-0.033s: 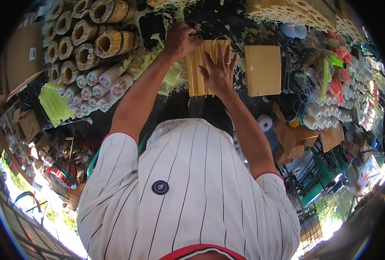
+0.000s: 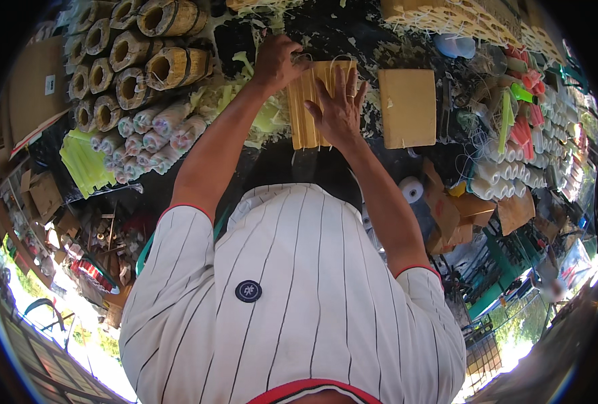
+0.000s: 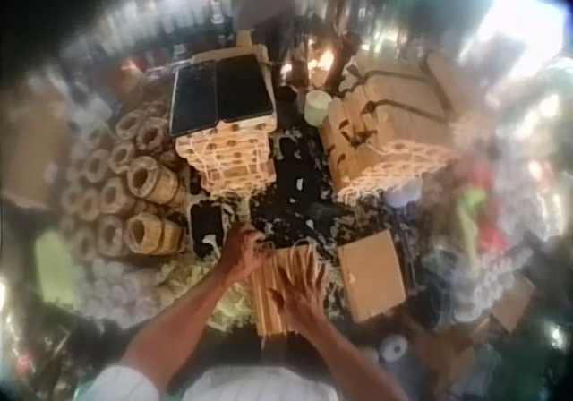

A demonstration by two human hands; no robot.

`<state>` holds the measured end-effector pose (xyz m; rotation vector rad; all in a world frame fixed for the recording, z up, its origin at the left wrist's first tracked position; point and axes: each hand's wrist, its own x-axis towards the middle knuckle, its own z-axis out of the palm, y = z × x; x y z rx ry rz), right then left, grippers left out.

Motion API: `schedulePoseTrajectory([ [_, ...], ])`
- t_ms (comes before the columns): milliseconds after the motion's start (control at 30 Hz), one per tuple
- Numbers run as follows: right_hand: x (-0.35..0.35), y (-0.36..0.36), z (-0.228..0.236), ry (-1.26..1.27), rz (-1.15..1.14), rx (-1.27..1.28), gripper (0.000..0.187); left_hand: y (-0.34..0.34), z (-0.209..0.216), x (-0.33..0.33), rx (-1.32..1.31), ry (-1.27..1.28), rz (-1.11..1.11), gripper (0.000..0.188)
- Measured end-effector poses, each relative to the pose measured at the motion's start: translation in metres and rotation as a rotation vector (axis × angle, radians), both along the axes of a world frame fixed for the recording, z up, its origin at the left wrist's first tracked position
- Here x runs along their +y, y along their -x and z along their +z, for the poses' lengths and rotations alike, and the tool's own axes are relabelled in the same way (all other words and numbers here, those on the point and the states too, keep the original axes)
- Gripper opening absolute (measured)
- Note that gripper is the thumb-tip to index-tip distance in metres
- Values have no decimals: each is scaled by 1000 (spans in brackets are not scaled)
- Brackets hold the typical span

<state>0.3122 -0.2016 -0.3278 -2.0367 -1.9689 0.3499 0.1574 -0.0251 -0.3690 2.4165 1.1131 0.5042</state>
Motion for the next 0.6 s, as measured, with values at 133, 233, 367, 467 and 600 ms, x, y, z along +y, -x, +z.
schedulePoseTrajectory([
  [133, 19, 1, -1, -37, 0, 8, 58, -6, 5, -2, 48, 35, 32, 56],
  [233, 21, -3, 1, -60, -6, 57, 43, -6, 8, 3, 107, 42, 20, 59],
  [367, 13, -12, -2, -88, -43, 180, 24, -6, 4, 6, 63, 112, 67, 59],
  [467, 25, -11, -4, -141, -48, 148, 20, -7, 6, 7, 84, 92, 58, 57],
  [600, 44, 7, 3, -221, -58, 88, 20, -7, 2, 13, 92, 80, 65, 55],
])
